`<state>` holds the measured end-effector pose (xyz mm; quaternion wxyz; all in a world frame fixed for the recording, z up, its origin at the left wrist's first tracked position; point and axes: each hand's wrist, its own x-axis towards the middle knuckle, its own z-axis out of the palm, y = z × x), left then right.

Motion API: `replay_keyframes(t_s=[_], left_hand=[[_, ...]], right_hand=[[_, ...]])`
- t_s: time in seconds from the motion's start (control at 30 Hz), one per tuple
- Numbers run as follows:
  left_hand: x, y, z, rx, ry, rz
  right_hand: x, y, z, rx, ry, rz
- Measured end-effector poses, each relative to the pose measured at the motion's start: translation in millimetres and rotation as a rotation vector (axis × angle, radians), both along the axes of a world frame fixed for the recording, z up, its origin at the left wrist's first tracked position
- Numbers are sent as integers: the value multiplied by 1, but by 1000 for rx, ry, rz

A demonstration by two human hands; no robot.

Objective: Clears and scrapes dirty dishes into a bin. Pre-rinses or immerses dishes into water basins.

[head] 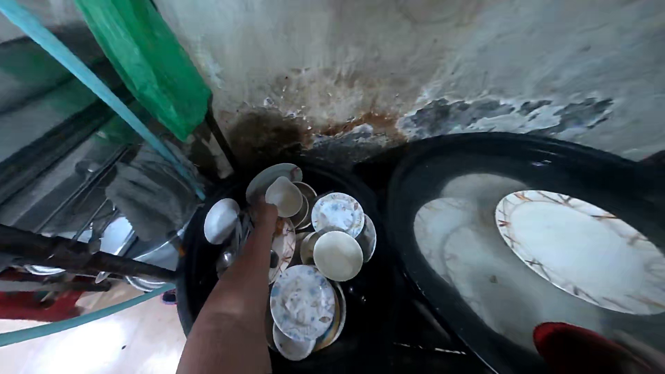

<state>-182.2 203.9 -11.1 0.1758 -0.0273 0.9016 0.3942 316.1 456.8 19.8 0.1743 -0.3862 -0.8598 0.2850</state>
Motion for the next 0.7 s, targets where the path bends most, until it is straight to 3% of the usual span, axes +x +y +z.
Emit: replay_keyframes(t_s=[0.2,0.3,0.37,0.43,0.5,0.63,0.7], left_hand=[[24,-1,32,32,345,-206],[44,-1,47,170,165,-105],[58,-3,44,293,-29,-30],[73,-5,34,401,-157,-18],[88,-8,24,431,-181,-76],[113,-3,29,291,-145,-256],[120,5,39,154,-117,-421]], right_hand=[[2,7,-4,171,-153,76],[-13,6,6,257,-251,126],[-18,20,-11,245,-258,163],[-12,44,-42,37,-241,124],[-12,55,-46,-334,-206,-69],[-49,35,-3,-878,95,-415],[-79,19,27,-983,176,-390]])
